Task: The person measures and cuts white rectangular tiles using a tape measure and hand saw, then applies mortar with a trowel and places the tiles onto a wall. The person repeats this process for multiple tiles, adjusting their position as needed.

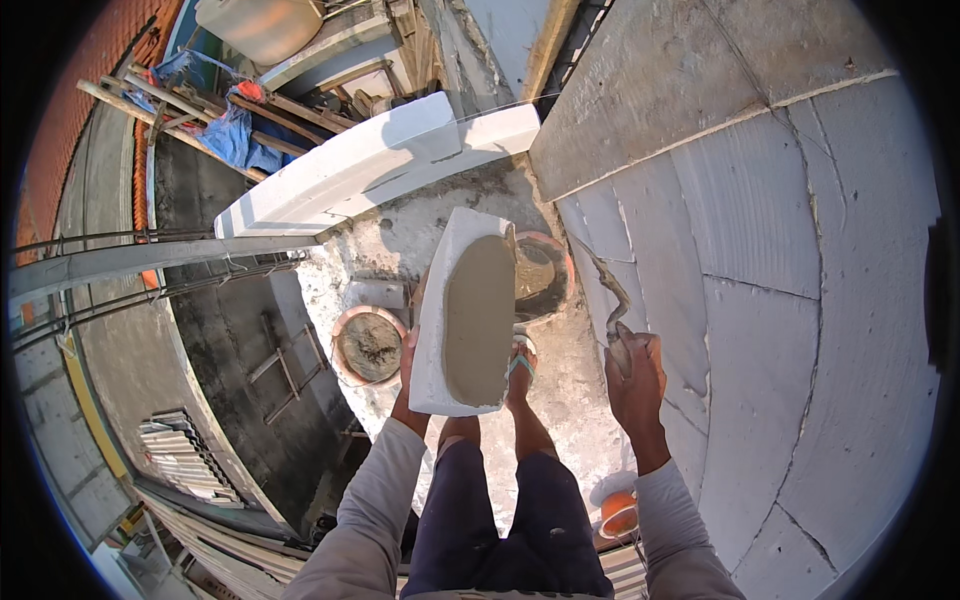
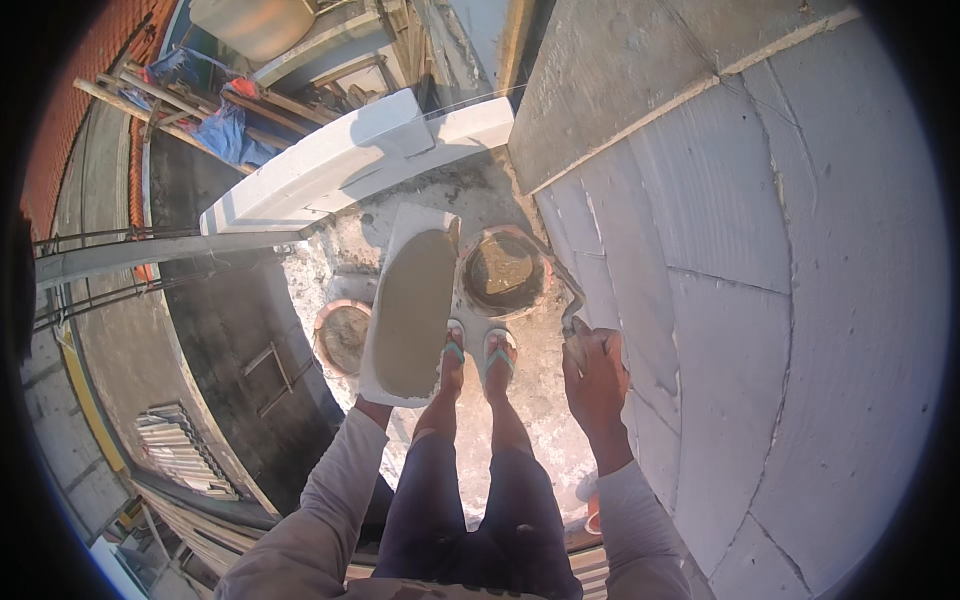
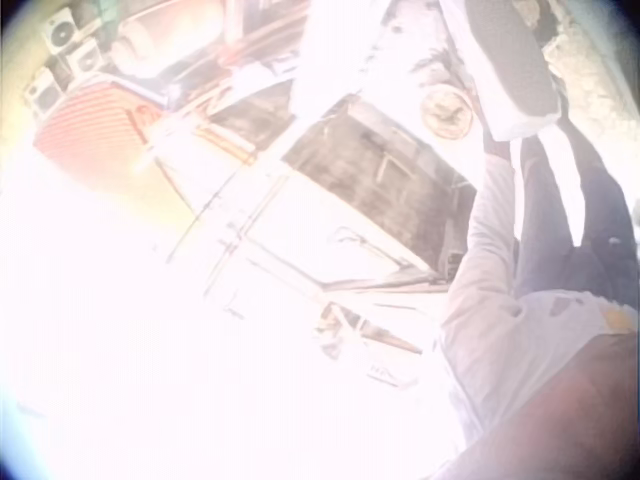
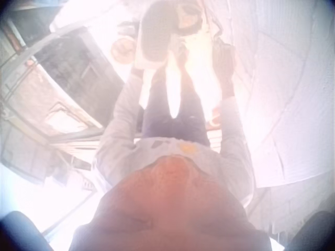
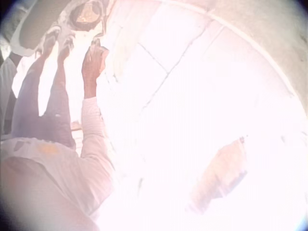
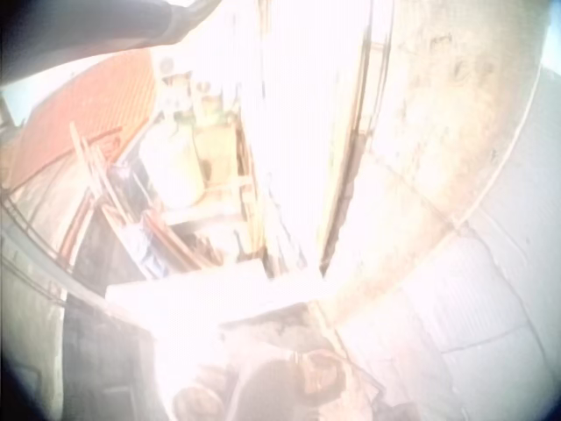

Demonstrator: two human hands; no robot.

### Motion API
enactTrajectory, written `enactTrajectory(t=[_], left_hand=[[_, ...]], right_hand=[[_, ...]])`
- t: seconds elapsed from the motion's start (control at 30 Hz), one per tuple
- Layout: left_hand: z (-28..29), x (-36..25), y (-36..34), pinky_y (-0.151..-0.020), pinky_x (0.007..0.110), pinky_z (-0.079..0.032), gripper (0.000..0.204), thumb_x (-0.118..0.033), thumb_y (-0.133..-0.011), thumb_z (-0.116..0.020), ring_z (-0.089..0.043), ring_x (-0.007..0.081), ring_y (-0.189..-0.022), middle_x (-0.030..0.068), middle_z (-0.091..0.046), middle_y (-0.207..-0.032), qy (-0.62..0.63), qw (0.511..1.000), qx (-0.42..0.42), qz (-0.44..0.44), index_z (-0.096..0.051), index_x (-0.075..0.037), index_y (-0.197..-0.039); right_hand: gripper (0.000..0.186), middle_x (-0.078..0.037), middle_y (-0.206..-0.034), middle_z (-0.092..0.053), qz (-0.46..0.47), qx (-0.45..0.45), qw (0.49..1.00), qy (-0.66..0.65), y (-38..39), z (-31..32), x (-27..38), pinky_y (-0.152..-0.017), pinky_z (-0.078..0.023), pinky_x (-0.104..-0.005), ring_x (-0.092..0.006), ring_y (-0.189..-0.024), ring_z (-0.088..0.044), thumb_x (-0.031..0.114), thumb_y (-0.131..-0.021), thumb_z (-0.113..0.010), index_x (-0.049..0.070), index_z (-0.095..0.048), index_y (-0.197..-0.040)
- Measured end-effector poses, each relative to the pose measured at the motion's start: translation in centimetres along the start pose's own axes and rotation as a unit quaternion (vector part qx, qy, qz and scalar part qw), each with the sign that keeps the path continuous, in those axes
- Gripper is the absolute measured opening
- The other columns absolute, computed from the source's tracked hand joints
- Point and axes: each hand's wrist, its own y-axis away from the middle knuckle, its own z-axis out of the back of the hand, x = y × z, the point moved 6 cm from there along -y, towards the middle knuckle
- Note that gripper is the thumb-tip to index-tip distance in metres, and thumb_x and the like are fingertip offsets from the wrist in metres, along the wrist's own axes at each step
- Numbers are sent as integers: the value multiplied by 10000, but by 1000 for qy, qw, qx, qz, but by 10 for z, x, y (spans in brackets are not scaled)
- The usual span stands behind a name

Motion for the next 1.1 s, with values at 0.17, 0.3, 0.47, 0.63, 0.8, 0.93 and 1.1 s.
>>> enactTrajectory(t=[0.17, 0.3, 0.47, 0.63, 0.8, 0.93, 1.1], left_hand=[[12, -20, 10, -986, 445, -561, 665, -512, -970, -584, -663, 294, -1153, 142, -648, -1300, -132, 987, -84, -43, -513, -43, -1436], [0, -30, 19, -972, 437, -564, 670, -499, -974, -588, -656, 285, -1160, 145, -634, -1304, -194, 976, -91, -34, -494, -36, -1449], [7, -24, 22, -964, 423, -567, 628, -484, -993, -554, -665, 268, -1151, 148, -655, -1294, -310, 946, -95, 16, -534, -29, -1425], [-6, -10, 39, -979, 418, -558, 641, -489, -998, -540, -680, 257, -1130, 142, -665, -1308, -225, 967, -99, 66, -532, -23, -1438], [-8, -15, 48, -1004, 409, -545, 643, -493, -1001, -539, -676, 261, -1140, 139, -663, -1312, -239, 961, -105, 95, -526, -31, -1448], [16, -14, 47, -1021, 419, -541, 653, -505, -1007, -528, -669, 271, -1164, 139, -642, -1349, -239, 962, -93, 95, -508, -41, -1466], [15, 10, 52, -1022, 420, -541, 655, -506, -1007, -527, -668, 272, -1166, 139, -640, -1351, -198, 972, -89, 92, -505, -41, -1468]], right_hand=[[443, -157, -1072, -580, 20, 56, 997, -52, 2, 46, 73, -819, -534, -437, -344, -913, -650, 99, -901, -724, 68, -613, -1328], [450, -197, -1056, -660, -4, 79, 985, -151, 6, 67, 75, -863, -532, -402, -325, -940, -677, 93, -891, -736, -2, -610, -1312], [429, -115, -950, -693, -1, 153, 953, -262, -43, 37, 35, -814, -533, -355, -226, -894, -671, 306, -980, -702, -10, -645, -1265], [389, -37, -849, -664, -74, 385, 833, -392, -88, 41, 63, -694, -503, -295, -106, -745, -590, 361, -1033, -642, 12, -702, -1193], [183, -7, -779, -650, -99, 390, 890, -214, -68, 70, 29, -687, -482, -269, -84, -708, -545, 202, -1000, -699, 51, -737, -1097], [201, -39, -796, -655, -21, 217, 965, -146, -65, 68, -13, -705, -484, -269, -96, -732, -559, 95, -911, -768, 69, -705, -1100], [387, -167, -1020, -649, 136, 3, 978, -159, -87, 22, 55, -760, -526, -377, -268, -887, -648, 65, -814, -774, 55, -630, -1173]])
